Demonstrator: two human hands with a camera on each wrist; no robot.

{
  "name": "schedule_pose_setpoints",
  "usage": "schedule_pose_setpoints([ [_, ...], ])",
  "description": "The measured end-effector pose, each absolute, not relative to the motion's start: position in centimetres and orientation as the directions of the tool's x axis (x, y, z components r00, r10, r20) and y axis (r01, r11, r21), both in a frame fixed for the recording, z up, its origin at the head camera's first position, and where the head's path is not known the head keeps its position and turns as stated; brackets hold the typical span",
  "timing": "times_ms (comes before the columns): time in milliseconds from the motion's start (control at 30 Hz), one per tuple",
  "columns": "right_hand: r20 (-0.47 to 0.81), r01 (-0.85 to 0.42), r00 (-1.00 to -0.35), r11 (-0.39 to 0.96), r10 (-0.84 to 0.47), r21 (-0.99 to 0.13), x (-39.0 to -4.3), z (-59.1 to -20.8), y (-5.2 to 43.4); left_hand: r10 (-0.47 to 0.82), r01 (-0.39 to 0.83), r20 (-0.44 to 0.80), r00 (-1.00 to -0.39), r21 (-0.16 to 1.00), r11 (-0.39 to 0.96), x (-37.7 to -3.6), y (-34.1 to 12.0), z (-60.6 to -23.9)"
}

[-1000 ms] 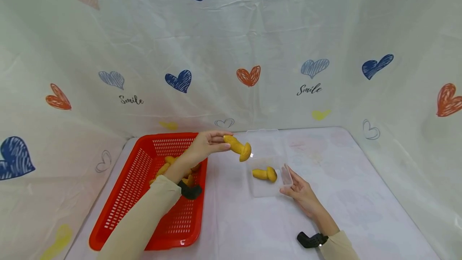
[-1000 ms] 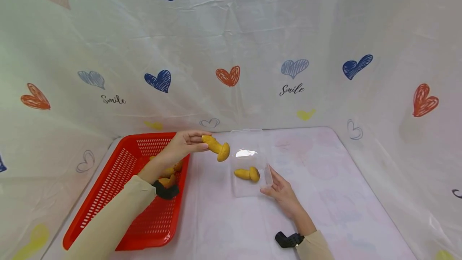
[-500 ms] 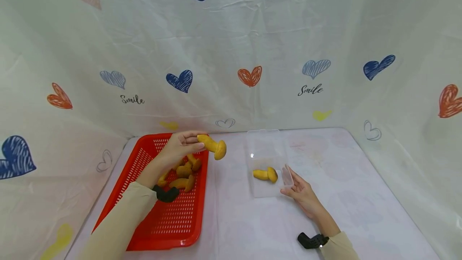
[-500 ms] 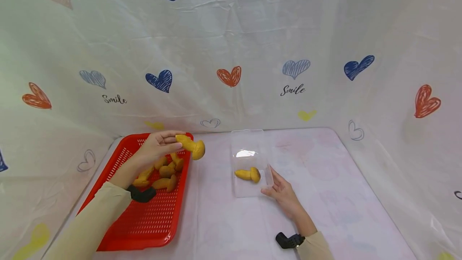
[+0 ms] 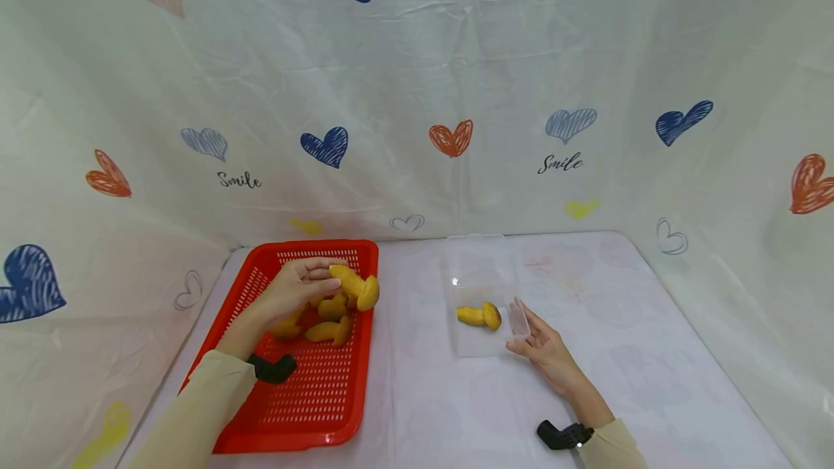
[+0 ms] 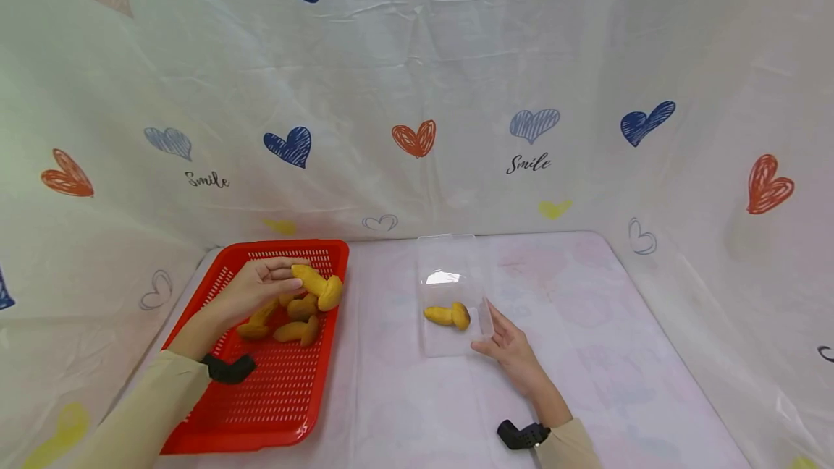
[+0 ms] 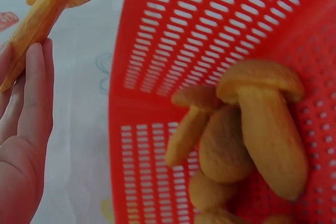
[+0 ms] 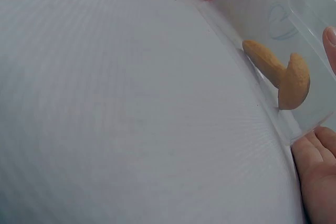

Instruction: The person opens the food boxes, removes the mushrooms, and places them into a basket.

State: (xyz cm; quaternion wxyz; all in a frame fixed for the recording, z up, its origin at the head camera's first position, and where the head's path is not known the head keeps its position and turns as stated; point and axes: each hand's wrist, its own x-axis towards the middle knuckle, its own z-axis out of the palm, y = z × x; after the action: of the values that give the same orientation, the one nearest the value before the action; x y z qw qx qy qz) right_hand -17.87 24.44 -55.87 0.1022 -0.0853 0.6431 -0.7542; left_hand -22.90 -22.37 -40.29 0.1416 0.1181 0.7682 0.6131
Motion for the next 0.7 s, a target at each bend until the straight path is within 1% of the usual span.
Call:
schedule_pose_setpoints([
  [100, -0.003, 0.047, -0.964, -0.159, -0.265, -0.986, -17.9, -55.9, 24.5, 0.377, 0.025, -0.072, -0.923, 0.969, 0.245, -22.8, -23.5, -40.9],
  [333, -0.004, 0.049, -0.963, -0.159, -0.27, -0.986, -17.9, -55.8, 24.5, 0.414, -0.004, -0.147, -0.898, 0.945, 0.326, -22.4, -25.9, -41.9],
  [400, -0.002, 0.047, -0.962, -0.159, -0.273, -0.986, -17.9, -55.8, 24.5, 0.438, -0.002, -0.163, -0.884, 0.938, 0.346, -22.3, -26.5, -42.2],
  [600, -0.002, 0.049, -0.962, -0.164, -0.273, -0.985, -17.9, -55.8, 24.5, 0.54, -0.006, -0.199, -0.818, 0.941, 0.338, -22.1, -27.6, -43.3],
  [700, -0.013, 0.058, -0.964, -0.164, -0.265, -0.985, -18.0, -55.8, 24.4, 0.587, 0.027, -0.198, -0.785, 0.936, 0.351, -22.1, -27.8, -43.7],
])
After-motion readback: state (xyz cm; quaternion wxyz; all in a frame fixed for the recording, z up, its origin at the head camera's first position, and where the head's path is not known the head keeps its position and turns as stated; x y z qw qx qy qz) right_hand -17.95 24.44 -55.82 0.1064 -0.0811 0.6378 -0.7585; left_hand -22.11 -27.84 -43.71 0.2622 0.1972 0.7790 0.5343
